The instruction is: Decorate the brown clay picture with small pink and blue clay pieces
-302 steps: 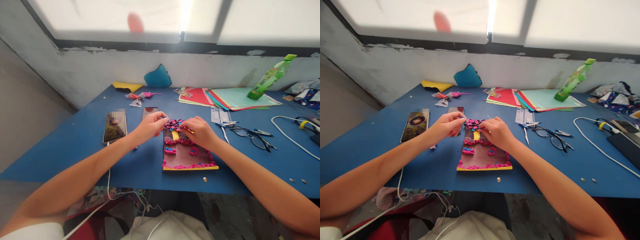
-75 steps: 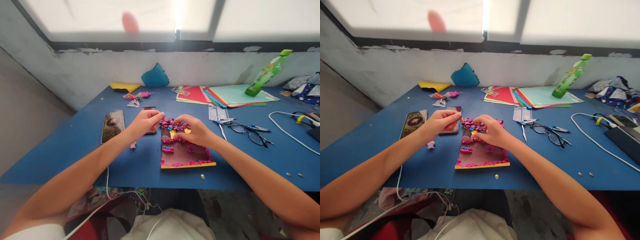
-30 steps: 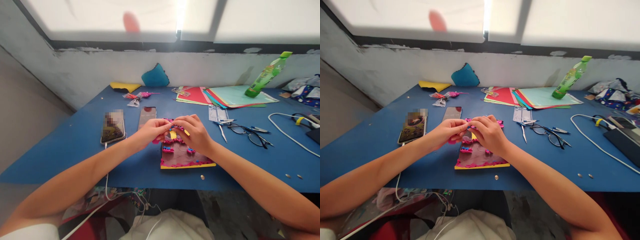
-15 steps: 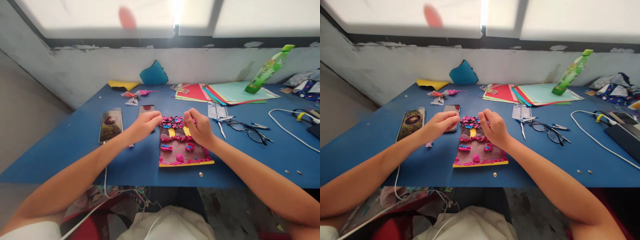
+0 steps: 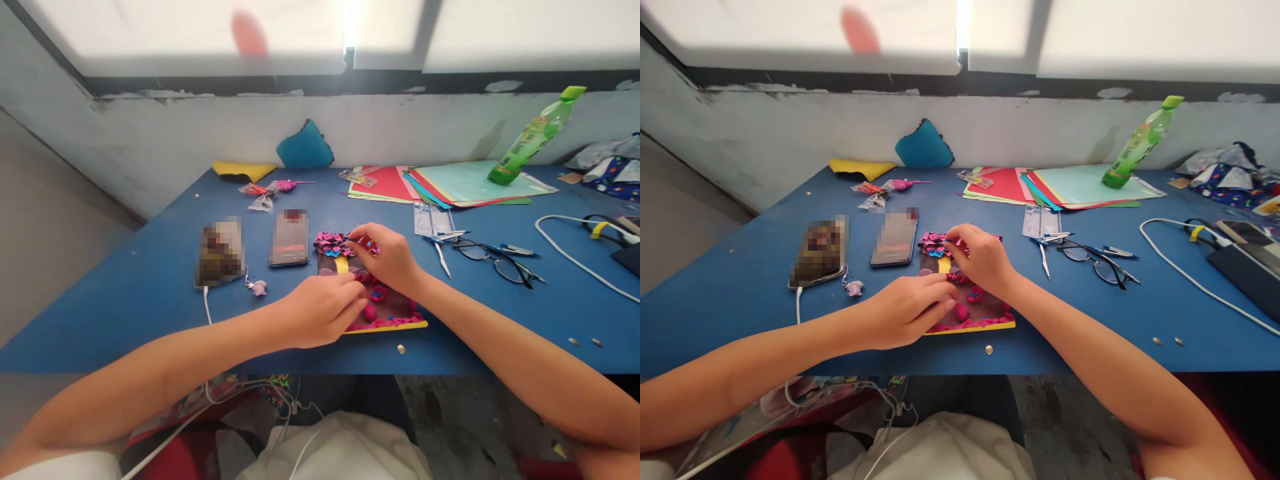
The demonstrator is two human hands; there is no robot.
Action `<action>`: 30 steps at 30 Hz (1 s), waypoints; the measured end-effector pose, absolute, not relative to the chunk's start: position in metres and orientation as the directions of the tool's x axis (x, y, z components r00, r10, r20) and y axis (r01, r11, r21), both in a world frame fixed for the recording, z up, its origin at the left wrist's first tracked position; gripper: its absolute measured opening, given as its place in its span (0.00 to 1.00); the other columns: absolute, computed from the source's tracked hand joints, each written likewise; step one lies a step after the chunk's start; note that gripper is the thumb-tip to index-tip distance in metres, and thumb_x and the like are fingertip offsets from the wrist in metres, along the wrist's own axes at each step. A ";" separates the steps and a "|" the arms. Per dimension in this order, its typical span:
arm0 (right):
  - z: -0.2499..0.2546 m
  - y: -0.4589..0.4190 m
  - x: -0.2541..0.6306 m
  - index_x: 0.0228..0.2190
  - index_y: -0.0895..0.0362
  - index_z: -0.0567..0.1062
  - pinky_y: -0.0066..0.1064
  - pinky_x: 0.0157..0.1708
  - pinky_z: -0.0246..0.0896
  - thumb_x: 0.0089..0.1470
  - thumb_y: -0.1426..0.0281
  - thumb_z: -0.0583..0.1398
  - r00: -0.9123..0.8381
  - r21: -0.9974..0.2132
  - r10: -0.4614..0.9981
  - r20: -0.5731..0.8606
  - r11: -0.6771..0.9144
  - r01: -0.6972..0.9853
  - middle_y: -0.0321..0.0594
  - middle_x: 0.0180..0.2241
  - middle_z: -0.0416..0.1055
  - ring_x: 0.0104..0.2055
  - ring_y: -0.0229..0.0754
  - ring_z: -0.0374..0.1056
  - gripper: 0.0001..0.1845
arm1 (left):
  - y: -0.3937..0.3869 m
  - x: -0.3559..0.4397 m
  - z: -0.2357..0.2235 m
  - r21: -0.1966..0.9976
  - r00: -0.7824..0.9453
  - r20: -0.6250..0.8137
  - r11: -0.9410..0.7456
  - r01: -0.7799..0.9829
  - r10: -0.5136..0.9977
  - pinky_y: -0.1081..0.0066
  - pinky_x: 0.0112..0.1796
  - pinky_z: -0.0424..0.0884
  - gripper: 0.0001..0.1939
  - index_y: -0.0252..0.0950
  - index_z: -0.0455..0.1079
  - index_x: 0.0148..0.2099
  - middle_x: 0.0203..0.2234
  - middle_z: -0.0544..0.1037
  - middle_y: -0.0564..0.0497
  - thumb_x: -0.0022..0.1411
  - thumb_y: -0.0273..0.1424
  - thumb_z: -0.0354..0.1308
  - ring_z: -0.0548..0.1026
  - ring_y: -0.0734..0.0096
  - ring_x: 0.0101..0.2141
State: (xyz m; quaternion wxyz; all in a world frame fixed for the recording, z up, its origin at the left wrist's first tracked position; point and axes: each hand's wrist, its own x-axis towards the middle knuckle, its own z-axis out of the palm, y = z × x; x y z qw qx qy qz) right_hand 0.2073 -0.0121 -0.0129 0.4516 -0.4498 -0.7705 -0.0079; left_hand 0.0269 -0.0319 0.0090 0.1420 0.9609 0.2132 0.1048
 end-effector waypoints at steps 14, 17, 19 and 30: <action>-0.013 -0.009 0.212 0.30 0.56 0.72 0.28 0.29 0.59 0.60 0.61 0.55 -0.133 -0.451 0.722 0.680 0.554 0.700 0.39 0.27 0.74 0.27 0.38 0.67 0.14 | -0.017 0.023 0.018 0.378 0.823 0.258 -0.836 0.397 0.507 0.75 0.31 0.65 0.10 0.34 0.77 0.40 0.31 0.80 0.49 0.63 0.32 0.55 0.75 0.71 0.30; -0.015 -0.007 0.214 0.31 0.56 0.72 0.28 0.30 0.59 0.61 0.65 0.52 -0.128 -0.452 0.722 0.680 0.550 0.703 0.39 0.28 0.74 0.28 0.39 0.68 0.12 | -0.002 0.010 0.037 0.368 0.724 0.253 -0.756 0.542 0.642 0.75 0.29 0.63 0.12 0.35 0.77 0.38 0.28 0.81 0.50 0.62 0.35 0.55 0.73 0.72 0.27; -0.017 -0.006 0.214 0.30 0.56 0.71 0.28 0.29 0.58 0.60 0.64 0.54 -0.119 -0.465 0.736 0.666 0.535 0.705 0.39 0.26 0.73 0.27 0.38 0.67 0.11 | 0.008 0.000 0.048 0.348 0.731 0.164 -0.732 0.585 0.662 0.75 0.26 0.61 0.12 0.36 0.78 0.38 0.26 0.79 0.52 0.60 0.37 0.56 0.70 0.74 0.24; -0.012 -0.010 0.214 0.25 0.52 0.52 0.25 0.19 0.45 0.56 0.68 0.54 -0.234 -0.530 0.800 0.553 0.554 0.642 0.25 0.15 0.55 0.15 0.32 0.46 0.13 | 0.018 -0.016 0.057 0.242 0.735 -0.332 -0.700 0.672 0.591 0.76 0.23 0.60 0.10 0.46 0.77 0.40 0.24 0.73 0.55 0.57 0.36 0.56 0.69 0.74 0.22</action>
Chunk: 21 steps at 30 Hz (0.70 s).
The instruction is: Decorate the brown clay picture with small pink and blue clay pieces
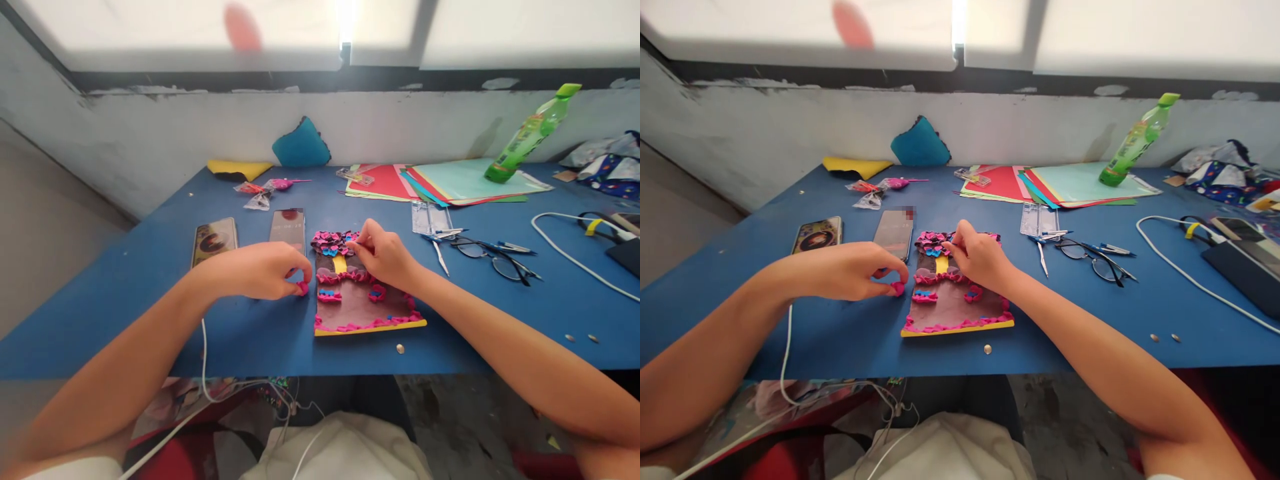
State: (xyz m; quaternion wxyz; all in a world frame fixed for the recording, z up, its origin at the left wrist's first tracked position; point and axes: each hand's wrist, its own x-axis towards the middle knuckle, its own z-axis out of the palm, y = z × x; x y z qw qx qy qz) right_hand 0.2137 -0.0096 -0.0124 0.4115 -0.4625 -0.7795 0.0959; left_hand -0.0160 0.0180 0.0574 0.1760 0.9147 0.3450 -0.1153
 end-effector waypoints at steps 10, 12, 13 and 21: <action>-0.008 -0.014 0.212 0.23 0.52 0.52 0.26 0.20 0.44 0.51 0.71 0.57 -0.329 -0.578 0.825 0.460 0.559 0.594 0.25 0.13 0.55 0.16 0.31 0.46 0.16 | 0.023 -0.009 0.055 0.246 0.720 -0.167 -0.679 0.692 0.674 0.74 0.21 0.53 0.19 0.38 0.73 0.29 0.15 0.68 0.55 0.61 0.43 0.48 0.63 0.75 0.18; -0.007 -0.015 0.212 0.22 0.52 0.52 0.26 0.21 0.44 0.51 0.71 0.57 -0.337 -0.587 0.825 0.453 0.561 0.584 0.25 0.13 0.56 0.16 0.31 0.47 0.17 | 0.024 -0.008 0.052 0.204 0.719 -0.122 -0.692 0.692 0.684 0.73 0.22 0.52 0.20 0.37 0.72 0.28 0.15 0.67 0.55 0.62 0.43 0.47 0.62 0.75 0.18; -0.007 -0.015 0.213 0.22 0.52 0.52 0.26 0.21 0.44 0.50 0.71 0.58 -0.341 -0.592 0.824 0.452 0.563 0.577 0.25 0.13 0.56 0.16 0.31 0.47 0.17 | 0.024 -0.007 0.051 0.182 0.720 -0.100 -0.699 0.691 0.686 0.73 0.22 0.52 0.20 0.37 0.71 0.28 0.15 0.67 0.55 0.62 0.42 0.46 0.62 0.74 0.18; -0.001 -0.011 0.215 0.27 0.53 0.61 0.26 0.22 0.53 0.51 0.58 0.62 -0.216 -0.668 0.822 0.527 0.558 0.492 0.29 0.20 0.63 0.21 0.32 0.57 0.16 | 0.021 -0.003 0.044 0.039 0.626 0.158 -0.639 0.769 0.763 0.71 0.25 0.53 0.17 0.37 0.62 0.23 0.17 0.67 0.52 0.61 0.39 0.46 0.63 0.71 0.22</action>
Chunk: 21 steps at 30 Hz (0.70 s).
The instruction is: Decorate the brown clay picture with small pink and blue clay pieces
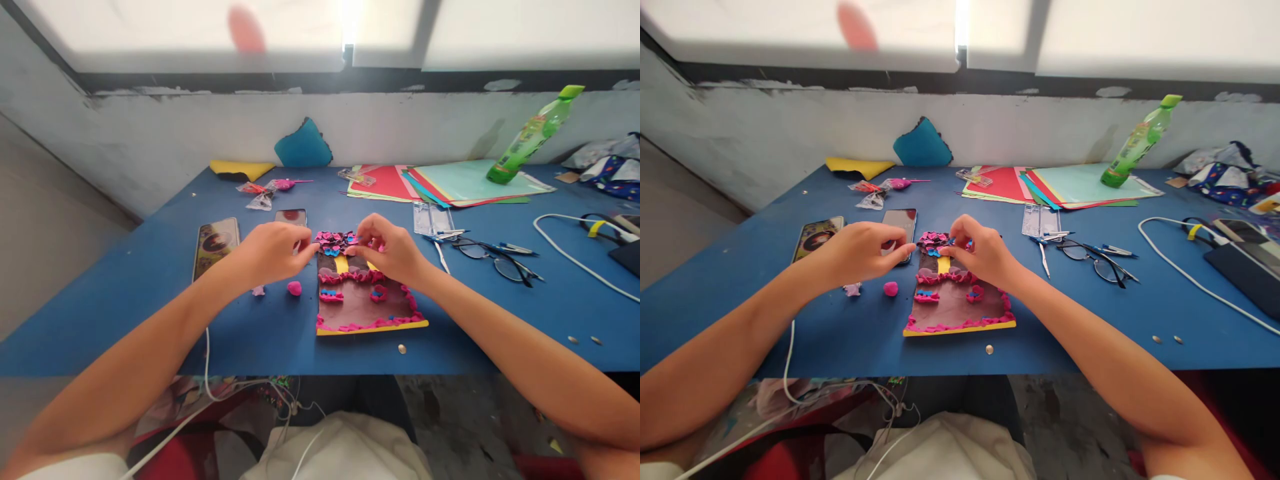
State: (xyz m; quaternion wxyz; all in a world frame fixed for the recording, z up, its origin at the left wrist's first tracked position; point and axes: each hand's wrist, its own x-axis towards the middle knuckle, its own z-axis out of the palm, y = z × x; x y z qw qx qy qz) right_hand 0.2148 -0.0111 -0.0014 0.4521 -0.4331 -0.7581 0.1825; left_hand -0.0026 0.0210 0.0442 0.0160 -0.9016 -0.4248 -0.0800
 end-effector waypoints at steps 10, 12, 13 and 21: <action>-0.008 -0.004 0.228 0.40 0.55 0.71 0.40 0.40 0.60 0.52 0.79 0.51 -0.454 -0.213 0.690 0.563 0.652 0.727 0.48 0.46 0.69 0.45 0.48 0.65 0.15 | 0.019 -0.003 0.046 0.058 0.587 0.161 -0.602 0.797 0.793 0.69 0.28 0.60 0.08 0.37 0.62 0.33 0.26 0.72 0.49 0.60 0.31 0.42 0.69 0.65 0.27; -0.010 -0.004 0.228 0.40 0.55 0.73 0.41 0.40 0.57 0.52 0.79 0.51 -0.501 -0.126 0.709 0.497 0.631 0.766 0.49 0.49 0.68 0.46 0.49 0.64 0.16 | 0.018 -0.003 0.047 0.107 0.615 0.138 -0.629 0.770 0.776 0.68 0.31 0.63 0.09 0.37 0.61 0.37 0.30 0.73 0.47 0.61 0.29 0.40 0.71 0.64 0.30; -0.011 -0.005 0.228 0.40 0.55 0.73 0.41 0.40 0.56 0.53 0.78 0.51 -0.512 -0.106 0.714 0.476 0.625 0.773 0.49 0.50 0.67 0.47 0.50 0.64 0.16 | 0.017 -0.003 0.048 0.125 0.628 0.132 -0.642 0.757 0.767 0.68 0.32 0.64 0.10 0.36 0.61 0.38 0.32 0.73 0.47 0.61 0.28 0.39 0.71 0.64 0.31; -0.014 -0.006 0.225 0.41 0.55 0.75 0.40 0.39 0.52 0.57 0.73 0.51 -0.563 -0.013 0.705 0.431 0.629 0.778 0.50 0.50 0.68 0.49 0.51 0.62 0.15 | 0.024 -0.006 0.038 0.118 0.679 0.155 -0.696 0.708 0.718 0.65 0.41 0.69 0.15 0.31 0.62 0.45 0.40 0.73 0.41 0.60 0.22 0.38 0.73 0.61 0.39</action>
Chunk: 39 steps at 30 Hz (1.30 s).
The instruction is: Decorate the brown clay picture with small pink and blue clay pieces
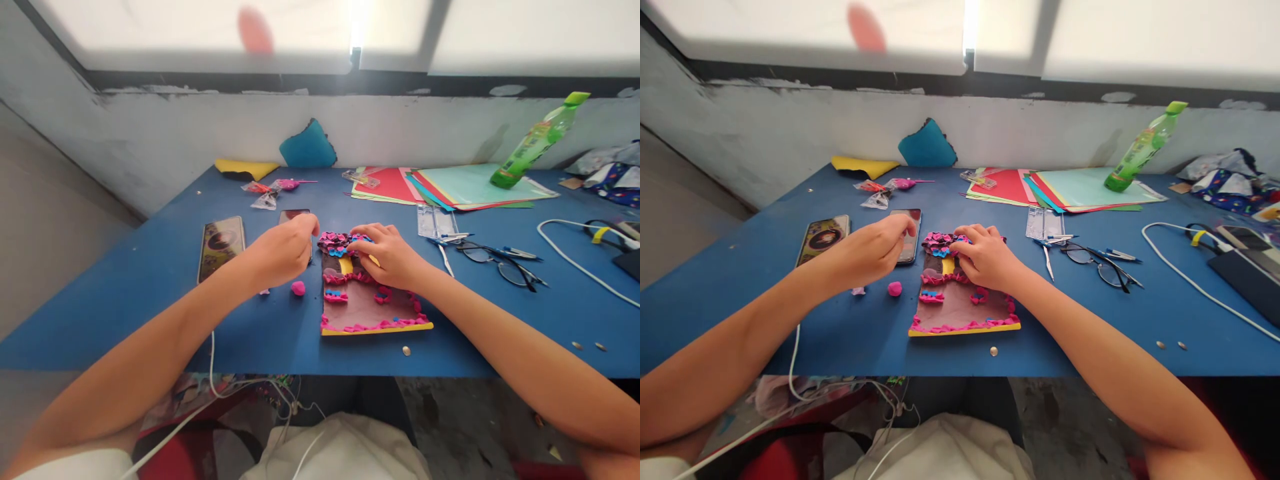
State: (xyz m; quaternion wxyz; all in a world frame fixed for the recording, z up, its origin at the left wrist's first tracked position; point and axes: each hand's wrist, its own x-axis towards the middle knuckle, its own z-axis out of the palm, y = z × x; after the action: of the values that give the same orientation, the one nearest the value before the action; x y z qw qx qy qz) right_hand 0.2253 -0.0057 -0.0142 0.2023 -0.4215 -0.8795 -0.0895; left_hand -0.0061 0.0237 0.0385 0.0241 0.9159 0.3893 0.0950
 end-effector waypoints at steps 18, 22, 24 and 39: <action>-0.001 -0.022 0.207 0.38 0.57 0.71 0.36 0.37 0.53 0.61 0.69 0.52 -0.489 -0.101 0.584 0.648 0.702 0.705 0.43 0.37 0.76 0.37 0.43 0.68 0.08 | 0.016 0.005 0.032 0.829 0.728 0.062 -0.441 0.344 0.683 0.73 0.25 0.58 0.16 0.38 0.50 0.27 0.20 0.57 0.57 0.68 0.36 0.36 0.57 0.75 0.21; 0.003 -0.030 0.201 0.39 0.55 0.71 0.34 0.38 0.55 0.62 0.69 0.54 -0.423 -0.138 0.557 0.715 0.706 0.695 0.41 0.35 0.76 0.37 0.42 0.70 0.07 | 0.017 0.007 0.028 0.853 0.746 0.037 -0.410 0.322 0.665 0.74 0.26 0.58 0.15 0.37 0.56 0.30 0.22 0.60 0.56 0.68 0.37 0.39 0.59 0.75 0.24; 0.003 -0.031 0.201 0.41 0.56 0.71 0.34 0.38 0.57 0.62 0.69 0.55 -0.392 -0.156 0.548 0.739 0.705 0.692 0.41 0.35 0.76 0.37 0.41 0.71 0.08 | 0.017 0.007 0.028 0.835 0.760 0.032 -0.435 0.336 0.649 0.73 0.26 0.58 0.18 0.36 0.59 0.30 0.21 0.61 0.56 0.68 0.39 0.39 0.59 0.75 0.23; 0.006 -0.036 0.195 0.31 0.55 0.71 0.30 0.35 0.59 0.60 0.75 0.55 -0.345 -0.289 0.566 0.749 0.748 0.598 0.37 0.31 0.74 0.33 0.37 0.69 0.07 | -0.003 0.016 0.030 0.850 0.783 0.040 -0.434 0.300 0.621 0.73 0.28 0.62 0.19 0.35 0.62 0.28 0.22 0.66 0.54 0.67 0.39 0.41 0.63 0.75 0.25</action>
State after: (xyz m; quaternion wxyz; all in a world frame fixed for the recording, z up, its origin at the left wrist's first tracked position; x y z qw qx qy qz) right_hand 0.1949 -0.0363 0.0057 0.4489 -0.3548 -0.8200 -0.0177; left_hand 0.0159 -0.0033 0.0303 0.4538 0.8280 0.2780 0.1767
